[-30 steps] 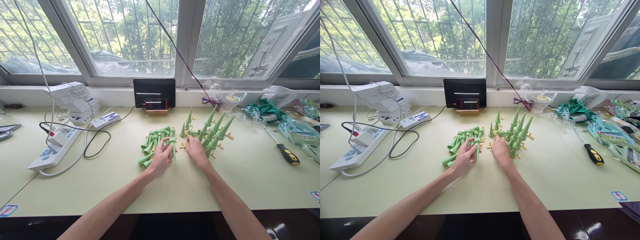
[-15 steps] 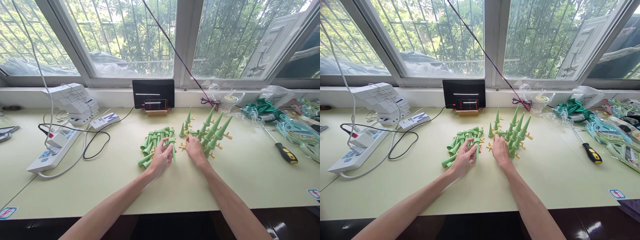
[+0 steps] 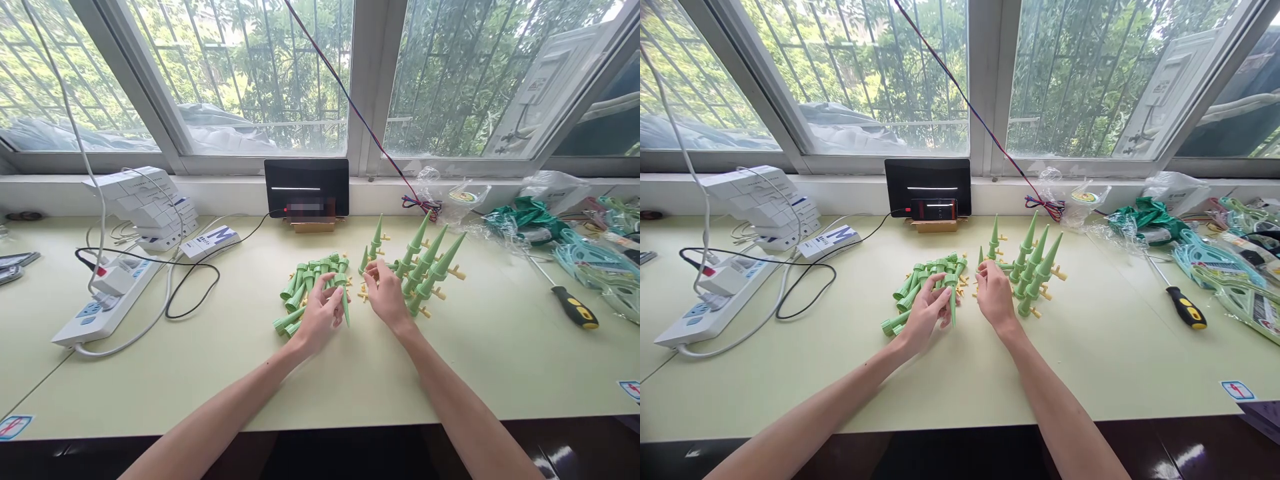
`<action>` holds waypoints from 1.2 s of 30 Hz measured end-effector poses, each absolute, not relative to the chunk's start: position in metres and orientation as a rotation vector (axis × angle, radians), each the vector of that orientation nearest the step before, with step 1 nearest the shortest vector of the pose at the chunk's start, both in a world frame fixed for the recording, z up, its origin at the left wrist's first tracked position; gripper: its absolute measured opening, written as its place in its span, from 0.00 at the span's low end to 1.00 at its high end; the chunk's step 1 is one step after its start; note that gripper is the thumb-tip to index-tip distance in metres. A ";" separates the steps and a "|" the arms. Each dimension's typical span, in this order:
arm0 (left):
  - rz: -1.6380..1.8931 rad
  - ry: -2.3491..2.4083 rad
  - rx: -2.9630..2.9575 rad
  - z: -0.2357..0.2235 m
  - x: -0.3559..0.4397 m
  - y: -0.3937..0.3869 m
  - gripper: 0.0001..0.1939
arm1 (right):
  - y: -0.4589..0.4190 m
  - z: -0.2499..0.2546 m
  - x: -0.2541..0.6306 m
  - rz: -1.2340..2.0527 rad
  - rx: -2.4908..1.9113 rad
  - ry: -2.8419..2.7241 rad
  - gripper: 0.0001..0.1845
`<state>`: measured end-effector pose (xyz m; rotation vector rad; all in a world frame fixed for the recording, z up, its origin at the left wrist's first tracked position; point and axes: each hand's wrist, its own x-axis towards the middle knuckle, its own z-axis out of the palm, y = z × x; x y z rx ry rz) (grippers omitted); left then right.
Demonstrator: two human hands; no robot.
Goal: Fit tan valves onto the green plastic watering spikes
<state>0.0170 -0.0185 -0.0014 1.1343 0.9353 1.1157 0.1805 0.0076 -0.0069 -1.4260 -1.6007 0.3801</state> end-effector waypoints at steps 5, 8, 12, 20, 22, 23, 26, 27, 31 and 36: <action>1.159 0.942 1.197 -0.001 0.017 -0.018 0.21 | 0.004 -0.005 0.172 0.588 -1.239 -1.565 0.05; 1.185 0.960 1.238 0.000 0.017 -0.017 0.20 | 0.001 -0.004 0.167 0.706 -1.137 -1.548 0.07; 1.211 0.984 1.267 0.001 0.017 -0.018 0.19 | -0.003 -0.003 0.164 0.712 -1.102 -1.554 0.08; 1.217 0.987 1.304 -0.002 0.017 -0.017 0.20 | -0.003 -0.005 0.160 0.782 -1.021 -1.468 0.09; 1.215 0.985 1.307 -0.003 0.017 -0.017 0.20 | -0.003 -0.005 0.159 0.820 -0.982 -1.440 0.09; 1.212 0.985 1.310 -0.003 0.017 -0.017 0.19 | -0.003 -0.006 0.159 0.839 -0.962 -1.424 0.09; 1.193 0.992 1.325 -0.003 0.017 -0.018 0.19 | -0.003 -0.006 0.159 0.890 -0.912 -1.385 0.11; 1.186 0.994 1.331 -0.003 0.017 -0.018 0.19 | -0.002 -0.007 0.159 0.904 -0.900 -1.378 0.12; 1.184 0.997 1.337 -0.003 0.017 -0.017 0.19 | -0.001 -0.008 0.158 0.925 -0.880 -1.368 0.13; 1.188 0.994 1.332 -0.004 0.017 -0.017 0.19 | -0.001 -0.009 0.158 0.906 -0.888 -1.368 0.13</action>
